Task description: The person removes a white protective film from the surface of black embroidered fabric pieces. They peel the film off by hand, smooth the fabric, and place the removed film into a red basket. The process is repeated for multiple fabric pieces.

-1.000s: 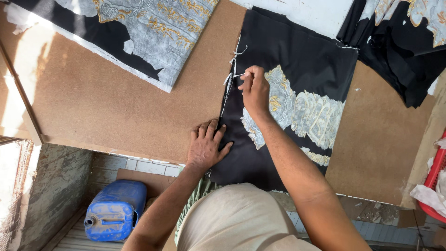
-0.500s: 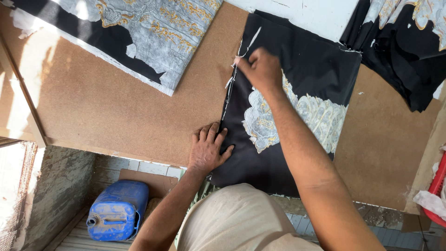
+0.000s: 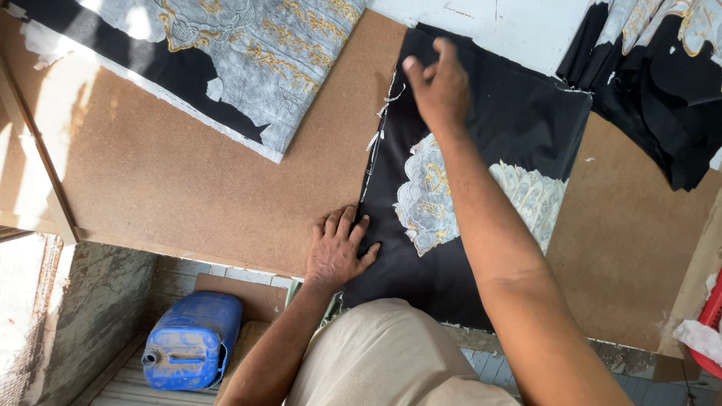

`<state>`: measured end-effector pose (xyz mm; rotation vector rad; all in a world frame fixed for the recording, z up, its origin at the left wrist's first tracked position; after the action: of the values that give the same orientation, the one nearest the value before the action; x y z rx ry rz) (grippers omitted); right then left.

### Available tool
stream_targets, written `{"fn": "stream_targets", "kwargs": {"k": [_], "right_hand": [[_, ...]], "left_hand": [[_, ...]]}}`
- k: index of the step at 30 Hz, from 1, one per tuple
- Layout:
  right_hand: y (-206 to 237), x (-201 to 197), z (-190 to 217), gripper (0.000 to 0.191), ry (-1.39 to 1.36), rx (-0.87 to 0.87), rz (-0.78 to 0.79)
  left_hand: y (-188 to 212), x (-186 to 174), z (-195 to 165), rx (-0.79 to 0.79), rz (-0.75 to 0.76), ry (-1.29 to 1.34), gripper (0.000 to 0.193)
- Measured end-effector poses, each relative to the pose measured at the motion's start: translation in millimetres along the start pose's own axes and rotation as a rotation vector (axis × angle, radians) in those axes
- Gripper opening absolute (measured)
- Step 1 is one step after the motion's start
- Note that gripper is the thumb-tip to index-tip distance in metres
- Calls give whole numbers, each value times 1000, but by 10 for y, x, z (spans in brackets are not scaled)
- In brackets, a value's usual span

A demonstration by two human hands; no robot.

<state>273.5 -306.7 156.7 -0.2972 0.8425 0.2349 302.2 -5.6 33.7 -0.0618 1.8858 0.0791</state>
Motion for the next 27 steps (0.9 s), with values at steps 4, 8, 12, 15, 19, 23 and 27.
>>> {"fn": "stream_targets", "kwargs": {"k": [4, 8, 12, 15, 19, 23, 27], "right_hand": [[214, 312, 196, 45, 99, -260, 89], [-100, 212, -28, 8, -233, -69, -88], [-334, -176, -179, 26, -401, -55, -288], [-69, -279, -49, 58, -275, -378, -178], [753, -266, -393, 58, -67, -261, 46], [1942, -750, -1079, 62, 185, -117, -28], [3031, -1600, -1968, 67, 409, 152, -260]], "left_hand": [[-21, -40, 1, 7, -40, 16, 65], [-48, -8, -40, 13, -60, 20, 64], [-36, -10, -70, 1, -75, 32, 64], [-30, -67, -104, -3, -98, 58, 63], [-34, -167, -216, 0, -183, 87, 62], [-4, -144, -381, 10, -198, 72, 61], [72, -79, -593, 22, -260, 2, 60]]}}
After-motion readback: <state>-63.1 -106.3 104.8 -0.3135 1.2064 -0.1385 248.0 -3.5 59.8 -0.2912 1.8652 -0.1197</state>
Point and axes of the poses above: each hand's wrist, its own y-axis away from the middle knuckle, its own x-axis out of the palm, z = x × y, the point moved 6 cm from there along -y, towards the middle knuckle, and after that the axes turned 5 degrees about -y, right-handed, at the moved point
